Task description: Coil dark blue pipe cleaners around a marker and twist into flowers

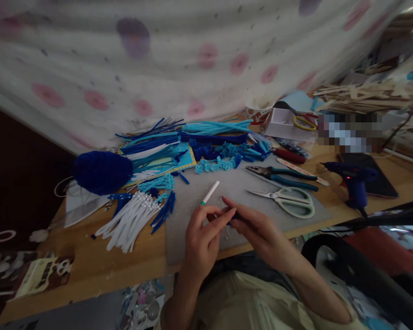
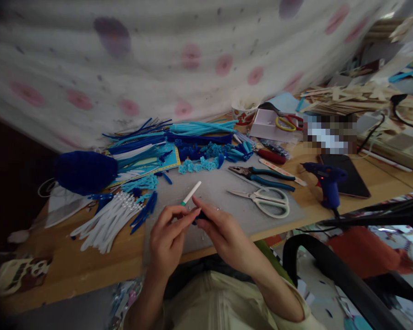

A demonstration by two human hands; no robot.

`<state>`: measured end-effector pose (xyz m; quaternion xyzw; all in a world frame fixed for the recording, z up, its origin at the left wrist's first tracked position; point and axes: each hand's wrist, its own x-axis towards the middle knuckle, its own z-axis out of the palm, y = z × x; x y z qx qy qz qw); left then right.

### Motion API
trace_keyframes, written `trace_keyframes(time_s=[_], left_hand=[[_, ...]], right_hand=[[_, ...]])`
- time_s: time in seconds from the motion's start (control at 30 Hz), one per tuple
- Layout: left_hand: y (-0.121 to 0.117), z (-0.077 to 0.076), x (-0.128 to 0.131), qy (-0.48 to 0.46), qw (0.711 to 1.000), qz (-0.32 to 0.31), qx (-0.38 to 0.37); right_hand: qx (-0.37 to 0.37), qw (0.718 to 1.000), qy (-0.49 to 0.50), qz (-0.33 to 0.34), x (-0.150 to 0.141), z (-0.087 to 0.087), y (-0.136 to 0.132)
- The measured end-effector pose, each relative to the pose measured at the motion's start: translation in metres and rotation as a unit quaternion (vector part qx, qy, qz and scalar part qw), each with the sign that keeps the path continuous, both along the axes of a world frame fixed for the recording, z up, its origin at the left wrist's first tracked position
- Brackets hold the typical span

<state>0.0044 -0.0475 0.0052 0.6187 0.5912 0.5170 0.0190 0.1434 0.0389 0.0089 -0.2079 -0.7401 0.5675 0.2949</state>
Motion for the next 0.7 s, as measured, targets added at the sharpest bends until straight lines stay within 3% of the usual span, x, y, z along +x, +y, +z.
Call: trace_keyframes(time_s=[0.13,0.27,0.5,0.7], left_hand=[[0.000,0.003,-0.009,-0.034,0.999,-0.004,0.005],[-0.004,0.002,-0.015,-0.001,1.000,-0.015,0.006],[-0.017,0.000,-0.011,-0.005,0.991,-0.126,-0.038],[-0.025,-0.009,-0.001,-0.009,0.999,-0.046,0.024]], right_hand=[[0.018,0.999,-0.029,0.015,0.003,0.004,-0.001],[0.050,0.997,-0.029,0.058,0.003,0.003,-0.004],[0.044,0.994,-0.012,0.099,0.003,-0.003,-0.006],[-0.007,0.996,0.000,0.094,0.001,0.003,-0.010]])
